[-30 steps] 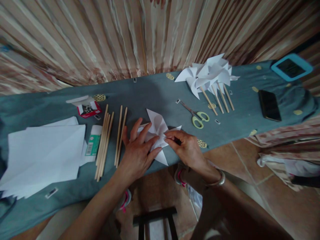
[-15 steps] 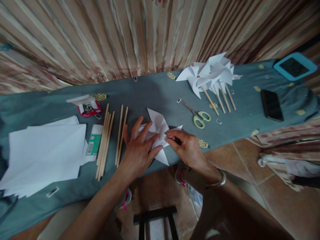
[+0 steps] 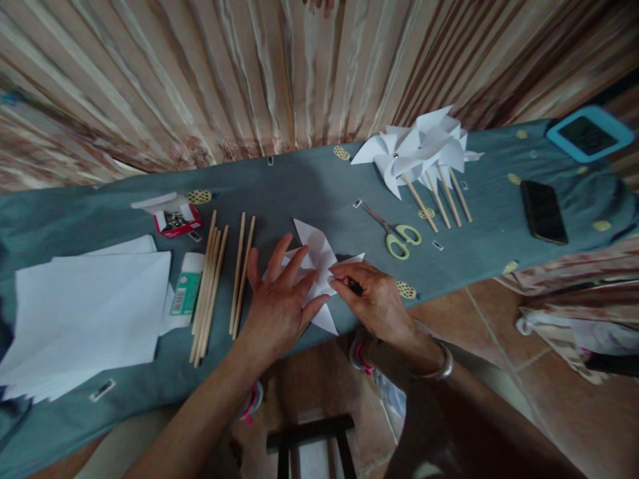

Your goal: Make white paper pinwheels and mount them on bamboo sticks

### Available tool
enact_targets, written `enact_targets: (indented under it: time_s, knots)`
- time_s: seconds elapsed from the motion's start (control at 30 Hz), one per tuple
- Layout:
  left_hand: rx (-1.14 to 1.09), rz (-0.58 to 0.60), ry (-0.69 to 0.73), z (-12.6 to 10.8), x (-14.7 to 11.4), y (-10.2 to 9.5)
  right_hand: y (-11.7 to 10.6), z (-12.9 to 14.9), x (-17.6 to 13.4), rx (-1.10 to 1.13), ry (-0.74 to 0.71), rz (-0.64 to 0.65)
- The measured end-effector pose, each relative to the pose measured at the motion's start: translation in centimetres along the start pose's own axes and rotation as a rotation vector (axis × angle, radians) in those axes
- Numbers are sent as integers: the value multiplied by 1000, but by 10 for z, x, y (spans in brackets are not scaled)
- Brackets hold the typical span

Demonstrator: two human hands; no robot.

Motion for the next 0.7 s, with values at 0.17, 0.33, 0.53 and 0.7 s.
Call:
enact_targets:
  time_s: [0.17,0.33,0.53,0.7]
  knots:
    - [-17,6,6,-3,6,-4,-14,5,4,-65,-34,-80]
    - [-15,0,25,-4,13,-6,-34,4,14,-97,-34,-212]
    - [-16,-8,42,-6,16,-5,-30,3,21,-137,-52,-200]
    - [-41,-29,51,-6,16,-2,-15,1,27,-201,-103,-150]
Point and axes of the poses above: each hand's wrist, its own x-axis towards the middle knuckle, its own y-axis out of the palm, z = x × y, the point moved 3 cm from there along x, towards the middle knuckle, and after that the axes turned 14 degrees about x, right-handed, at the moved point
